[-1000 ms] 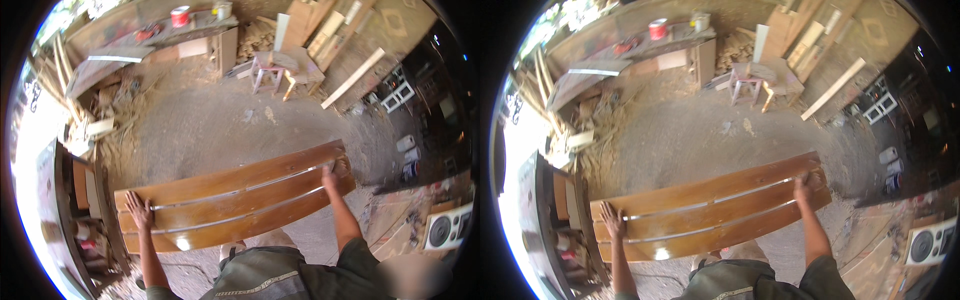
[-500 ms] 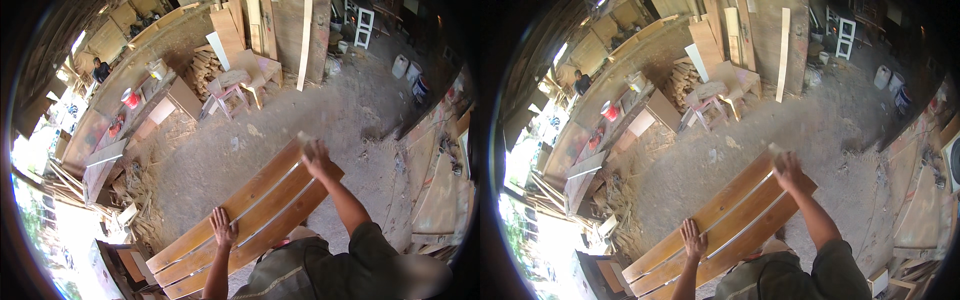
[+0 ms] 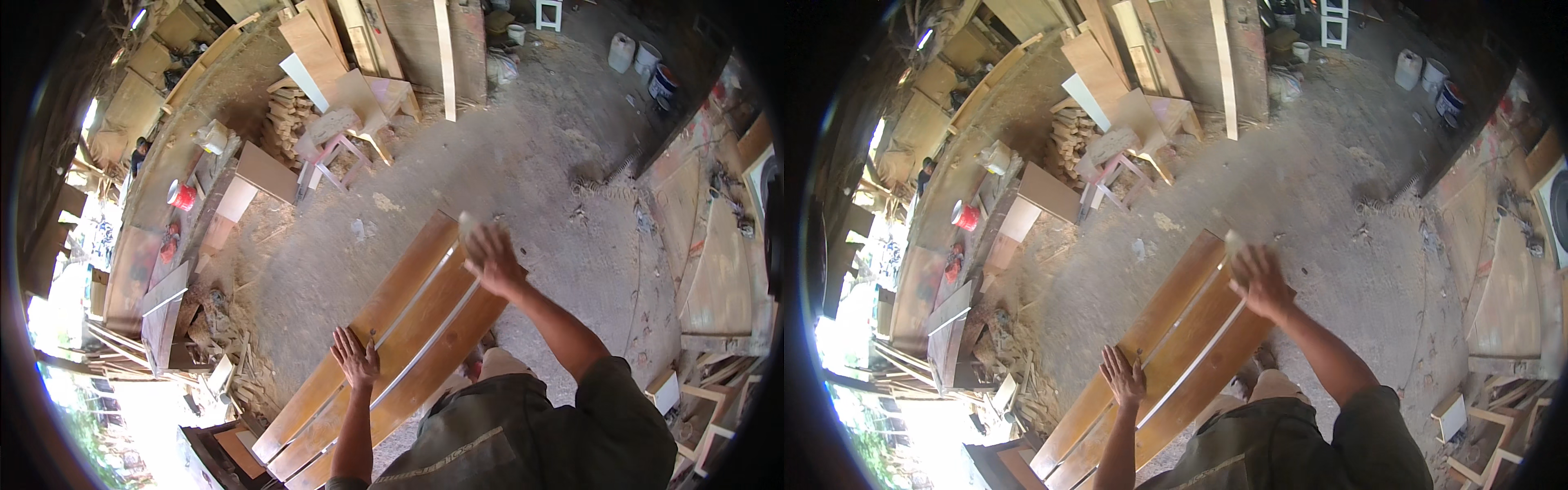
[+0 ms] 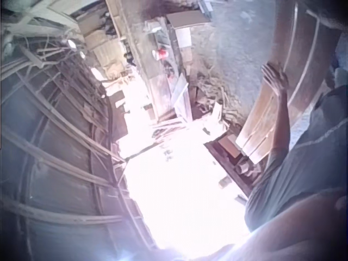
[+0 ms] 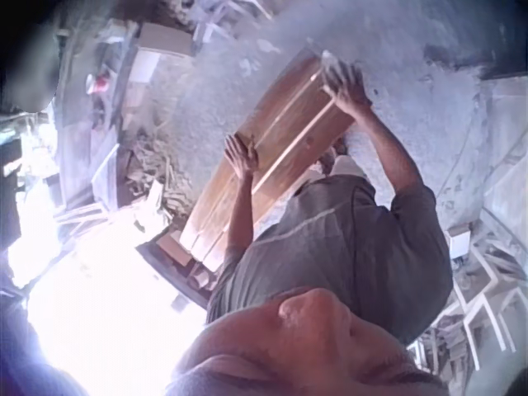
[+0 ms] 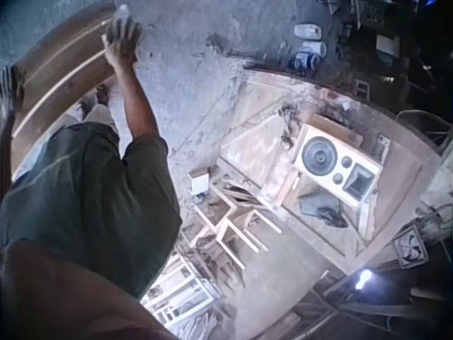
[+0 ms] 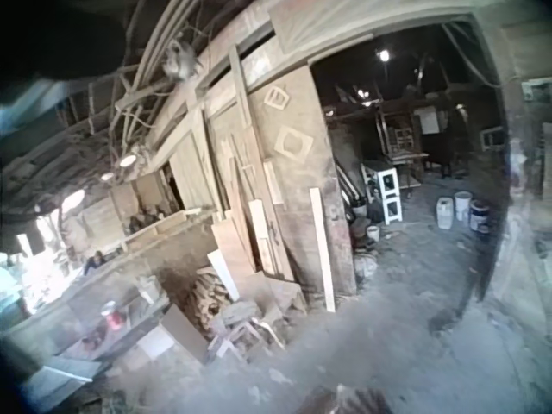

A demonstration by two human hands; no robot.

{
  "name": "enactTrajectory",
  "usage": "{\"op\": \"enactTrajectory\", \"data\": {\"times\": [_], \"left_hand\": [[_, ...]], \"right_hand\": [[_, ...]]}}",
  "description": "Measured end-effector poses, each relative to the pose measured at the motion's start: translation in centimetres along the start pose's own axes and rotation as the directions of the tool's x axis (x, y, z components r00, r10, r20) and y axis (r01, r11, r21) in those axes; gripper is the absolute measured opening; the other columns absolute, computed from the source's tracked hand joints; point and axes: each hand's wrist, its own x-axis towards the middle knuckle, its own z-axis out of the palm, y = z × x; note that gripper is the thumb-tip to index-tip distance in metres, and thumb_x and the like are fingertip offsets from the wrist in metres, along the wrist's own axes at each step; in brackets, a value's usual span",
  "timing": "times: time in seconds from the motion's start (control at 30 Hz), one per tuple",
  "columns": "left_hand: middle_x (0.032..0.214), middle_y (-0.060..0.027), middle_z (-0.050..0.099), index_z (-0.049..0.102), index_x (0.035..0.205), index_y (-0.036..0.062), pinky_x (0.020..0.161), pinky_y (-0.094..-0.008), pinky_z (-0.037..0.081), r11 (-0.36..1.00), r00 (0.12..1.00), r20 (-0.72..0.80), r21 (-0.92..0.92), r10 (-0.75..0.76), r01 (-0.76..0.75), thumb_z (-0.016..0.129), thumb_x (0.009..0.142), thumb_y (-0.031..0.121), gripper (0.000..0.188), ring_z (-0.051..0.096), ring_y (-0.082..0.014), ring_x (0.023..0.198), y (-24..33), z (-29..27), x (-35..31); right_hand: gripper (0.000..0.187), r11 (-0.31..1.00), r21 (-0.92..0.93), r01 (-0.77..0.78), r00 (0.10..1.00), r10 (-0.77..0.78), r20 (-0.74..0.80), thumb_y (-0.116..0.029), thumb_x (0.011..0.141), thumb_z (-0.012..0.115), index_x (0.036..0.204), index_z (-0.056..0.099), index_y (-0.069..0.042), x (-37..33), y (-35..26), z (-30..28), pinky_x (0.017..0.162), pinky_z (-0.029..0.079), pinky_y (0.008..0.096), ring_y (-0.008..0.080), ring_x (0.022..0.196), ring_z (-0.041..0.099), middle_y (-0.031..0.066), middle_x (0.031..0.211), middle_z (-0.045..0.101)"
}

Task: The person sands the surfaces of a wooden cabinet and its top with a piece of sandpaper by hand, and then wipes the dust off the top with a red cloth.

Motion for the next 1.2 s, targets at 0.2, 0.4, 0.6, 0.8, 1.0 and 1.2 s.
{"op": "enactTrajectory", "data": {"times": [0.2, 0.4, 0.6, 0.8, 1.0, 1.2], "left_hand": [[0.173, -0.0242, 0.011, 0.021, 0.163, -0.0048, 0.129, -0.0548, 0.002, 1.0, 1.0, 0.006, 0.018, 0.006, -0.006, 0.041, 0.105, 0.051, 0.083, 0.005, -0.037, 0.162, 0.3, 0.4, 0.5], [0.174, -0.0231, 0.01, 0.02, 0.164, -0.0039, 0.129, -0.0526, 0.001, 1.0, 1.0, -0.002, 0.007, -0.007, 0.007, 0.04, 0.106, 0.052, 0.083, 0.003, -0.0346, 0.162, -0.9, 0.6, -0.4], [0.173, -0.0234, 0.011, 0.02, 0.164, -0.0043, 0.129, -0.0525, 0.0, 0.999, 0.999, -0.007, 0.018, 0.034, -0.034, 0.039, 0.106, 0.052, 0.083, 0.003, -0.0343, 0.162, -0.1, 0.7, 0.2], [0.174, -0.0228, 0.011, 0.02, 0.163, -0.0046, 0.129, -0.0536, 0.001, 1.0, 1.0, -0.028, 0.006, 0.01, -0.01, 0.042, 0.106, 0.052, 0.084, 0.003, -0.0341, 0.162, -1.1, 0.9, -0.4], [0.174, -0.0224, 0.011, 0.02, 0.164, -0.0032, 0.129, -0.0539, 0.001, 1.0, 0.999, -0.02, -0.006, 0.027, -0.027, 0.044, 0.105, 0.053, 0.085, 0.003, -0.0337, 0.162, -0.8, 1.2, -0.2], [0.174, -0.023, 0.01, 0.02, 0.164, -0.0034, 0.129, -0.0542, 0.001, 0.998, 1.0, -0.018, -0.056, 0.014, -0.015, 0.046, 0.104, 0.055, 0.087, 0.003, -0.0341, 0.162, -0.4, 0.1, -0.5]], "right_hand": [[0.085, 0.813, 0.552, 0.183, 0.982, -0.175, -0.067, -0.031, 0.084, 0.075, 0.156, 0.038, -0.006, -9.9, -15.6, 0.4, 0.124, 0.022, 0.0631, 0.0414, 0.155, 0.027, 0.021, 0.164, 0.033], [0.065, 0.834, 0.485, 0.261, 0.964, -0.249, -0.09, -0.036, 0.083, 0.078, 0.137, 0.052, -0.012, -8.5, -9.1, -4.3, 0.109, 0.036, 0.0606, 0.0404, 0.137, 0.043, 0.0152, 0.149, 0.046], [0.075, 0.941, 0.315, -0.121, 0.96, 0.192, -0.206, -0.034, 0.089, 0.076, 0.149, 0.046, -0.002, -9.6, -5.9, 0.9, 0.12, 0.023, 0.0659, 0.0456, 0.148, 0.032, 0.0236, 0.154, 0.041], [0.071, 0.812, 0.427, 0.399, 0.913, -0.395, -0.102, -0.034, 0.081, 0.081, 0.142, 0.056, -0.008, -14.5, -17.7, -1.8, 0.123, 0.022, 0.0626, 0.0409, 0.15, 0.033, 0.0216, 0.153, 0.045], [0.065, 0.969, -0.001, -0.245, 0.955, 0.241, -0.173, -0.045, 0.1, 0.062, 0.149, 0.05, -0.005, -10.1, 0.4, -1.8, 0.123, 0.018, 0.0639, 0.0466, 0.155, 0.021, 0.0261, 0.165, 0.031], [0.091, 0.93, 0.361, 0.067, 0.997, -0.052, -0.053, -0.046, 0.083, 0.078, 0.154, 0.044, -0.001, -15.7, -18.2, 0.8, 0.125, 0.014, 0.0616, 0.0423, 0.153, 0.027, 0.0232, 0.162, 0.036]]}}
